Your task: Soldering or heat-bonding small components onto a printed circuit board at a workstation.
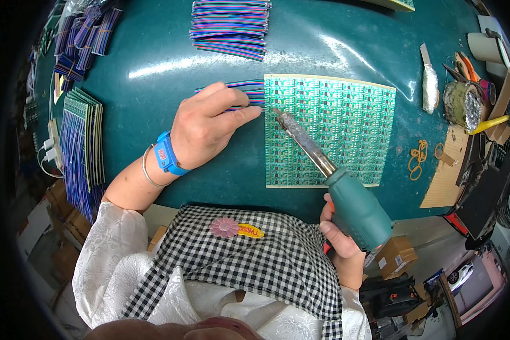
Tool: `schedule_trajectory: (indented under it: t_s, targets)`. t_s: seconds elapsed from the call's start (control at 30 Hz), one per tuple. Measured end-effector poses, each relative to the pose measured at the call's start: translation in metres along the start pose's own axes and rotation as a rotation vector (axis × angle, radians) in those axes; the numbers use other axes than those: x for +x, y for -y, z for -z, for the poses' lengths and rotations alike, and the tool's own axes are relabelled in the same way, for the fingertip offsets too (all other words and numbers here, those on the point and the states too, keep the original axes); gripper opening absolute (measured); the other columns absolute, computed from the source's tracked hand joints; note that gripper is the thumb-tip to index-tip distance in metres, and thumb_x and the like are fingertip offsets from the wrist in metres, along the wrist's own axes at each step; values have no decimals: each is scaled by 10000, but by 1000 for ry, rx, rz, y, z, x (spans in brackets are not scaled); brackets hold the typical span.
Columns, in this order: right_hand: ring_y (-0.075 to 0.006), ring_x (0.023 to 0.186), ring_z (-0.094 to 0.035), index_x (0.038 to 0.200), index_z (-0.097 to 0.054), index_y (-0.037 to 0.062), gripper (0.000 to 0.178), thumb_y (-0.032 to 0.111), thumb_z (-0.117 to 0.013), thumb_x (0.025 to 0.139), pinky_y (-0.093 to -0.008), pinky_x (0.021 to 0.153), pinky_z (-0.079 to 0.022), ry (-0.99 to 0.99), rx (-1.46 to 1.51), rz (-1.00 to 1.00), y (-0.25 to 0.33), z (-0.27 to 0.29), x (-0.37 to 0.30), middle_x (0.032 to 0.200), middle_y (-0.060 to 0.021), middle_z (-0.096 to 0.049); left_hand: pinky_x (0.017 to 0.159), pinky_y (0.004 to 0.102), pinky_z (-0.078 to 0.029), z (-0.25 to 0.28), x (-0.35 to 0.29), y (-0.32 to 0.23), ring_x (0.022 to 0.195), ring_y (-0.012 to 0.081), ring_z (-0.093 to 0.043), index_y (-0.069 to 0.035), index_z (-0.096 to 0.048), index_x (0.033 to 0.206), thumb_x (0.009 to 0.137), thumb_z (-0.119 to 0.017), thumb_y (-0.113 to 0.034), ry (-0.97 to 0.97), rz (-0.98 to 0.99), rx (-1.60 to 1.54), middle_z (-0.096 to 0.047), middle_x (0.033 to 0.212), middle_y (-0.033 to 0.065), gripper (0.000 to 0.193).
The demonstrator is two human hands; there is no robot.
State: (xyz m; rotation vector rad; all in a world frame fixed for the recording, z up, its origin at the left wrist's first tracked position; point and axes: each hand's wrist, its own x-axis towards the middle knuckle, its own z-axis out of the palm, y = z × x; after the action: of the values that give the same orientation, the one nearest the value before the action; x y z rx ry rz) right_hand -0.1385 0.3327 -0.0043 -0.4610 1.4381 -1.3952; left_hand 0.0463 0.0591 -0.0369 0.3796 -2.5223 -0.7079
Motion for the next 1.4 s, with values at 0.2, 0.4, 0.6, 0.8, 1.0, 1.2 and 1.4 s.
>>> schedule_trajectory:
  t_s: [0.2,0.4,0.6,0.8,1.0,1.2,1.4]
  targets:
    - [-156,676,-557,1143,-601,-36,455,-3,-722,706,-296,628,-471,-13,-22,-47,-5,0,-4,841,-74,-605,582,343,-522,1,0,-1,721,229,-605,-30,-739,952,653,-696,33,11,-4,20,-629,892,61,309]
    - [-166,650,-547,1011,-612,-9,332,17,-720,698,-300,615,-470,63,-247,-32,-12,12,-3,791,-64,-596,536,324,-518,2,1,-3,722,217,-602,-28,-739,959,661,-711,5,19,-46,89,-629,908,64,301]
    - [-168,626,-557,1040,-616,-22,354,47,-738,715,-303,598,-468,17,-119,16,-6,5,1,713,-60,-561,519,306,-514,4,2,-8,733,202,-597,-13,-737,965,659,-708,-33,34,-79,156,-633,923,69,307]
    - [-165,488,-516,1183,-484,-103,537,105,-746,764,-298,420,-461,-13,22,101,6,-4,6,705,-100,-524,524,303,-517,5,1,-9,738,200,-595,-6,-733,976,653,-700,-48,40,-82,175,-637,930,69,327]
    - [-160,477,-503,1261,-422,-96,600,100,-713,775,-299,397,-472,-107,173,180,7,3,6,691,-88,-497,551,320,-509,9,4,-12,731,214,-597,-2,-726,965,634,-689,-14,56,-64,171,-624,907,74,333]
    - [-151,491,-490,1300,-425,-66,552,63,-658,817,-299,410,-477,-168,322,552,33,45,13,772,-105,-527,595,357,-509,11,14,-18,728,251,-601,-11,-718,970,615,-687,43,53,-70,160,-617,877,84,361]
    - [-149,478,-462,1291,-432,-56,482,28,-582,841,-292,414,-462,-333,400,792,60,94,18,752,-92,-508,611,363,-505,14,22,-33,747,267,-611,-36,-700,943,696,-728,71,83,-6,163,-632,870,90,270]
